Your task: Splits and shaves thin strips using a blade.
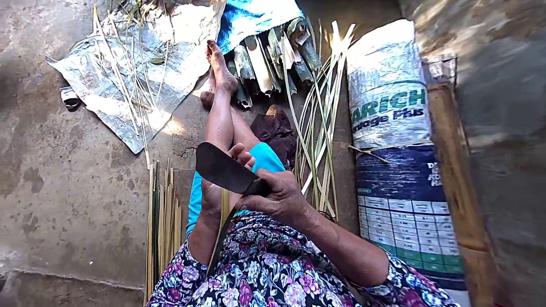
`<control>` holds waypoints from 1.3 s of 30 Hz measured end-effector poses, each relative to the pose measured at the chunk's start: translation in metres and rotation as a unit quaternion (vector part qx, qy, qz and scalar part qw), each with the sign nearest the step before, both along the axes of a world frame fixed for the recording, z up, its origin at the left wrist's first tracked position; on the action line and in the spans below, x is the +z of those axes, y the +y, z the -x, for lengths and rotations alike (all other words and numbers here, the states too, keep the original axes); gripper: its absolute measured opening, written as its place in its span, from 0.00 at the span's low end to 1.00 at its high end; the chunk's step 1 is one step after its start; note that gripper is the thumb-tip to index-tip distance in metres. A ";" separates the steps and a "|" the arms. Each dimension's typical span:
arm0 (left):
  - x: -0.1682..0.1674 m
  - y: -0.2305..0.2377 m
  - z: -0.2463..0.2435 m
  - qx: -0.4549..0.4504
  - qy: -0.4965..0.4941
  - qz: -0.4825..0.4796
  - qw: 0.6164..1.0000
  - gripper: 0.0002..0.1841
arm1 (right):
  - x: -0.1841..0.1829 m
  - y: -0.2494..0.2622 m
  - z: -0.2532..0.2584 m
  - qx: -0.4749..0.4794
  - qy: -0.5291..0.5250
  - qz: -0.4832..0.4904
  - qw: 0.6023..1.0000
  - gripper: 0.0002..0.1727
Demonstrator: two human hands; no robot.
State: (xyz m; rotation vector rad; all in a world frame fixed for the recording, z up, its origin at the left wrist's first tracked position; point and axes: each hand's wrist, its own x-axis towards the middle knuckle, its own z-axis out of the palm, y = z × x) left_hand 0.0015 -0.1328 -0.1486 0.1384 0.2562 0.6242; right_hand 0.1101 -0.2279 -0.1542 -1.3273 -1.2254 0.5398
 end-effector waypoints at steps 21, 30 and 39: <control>-0.008 0.037 0.015 -0.045 -0.029 -0.187 0.981 0.16 | 0.056 0.020 -0.043 0.060 -0.066 0.012 0.996 0.12; -0.067 0.110 0.028 0.095 0.094 -0.086 0.987 0.26 | 0.079 0.004 -0.051 0.067 -0.083 0.007 0.994 0.15; -0.001 0.027 0.041 -0.031 -0.059 -0.235 0.970 0.22 | 0.160 0.084 -0.138 -0.053 -0.014 0.132 0.990 0.21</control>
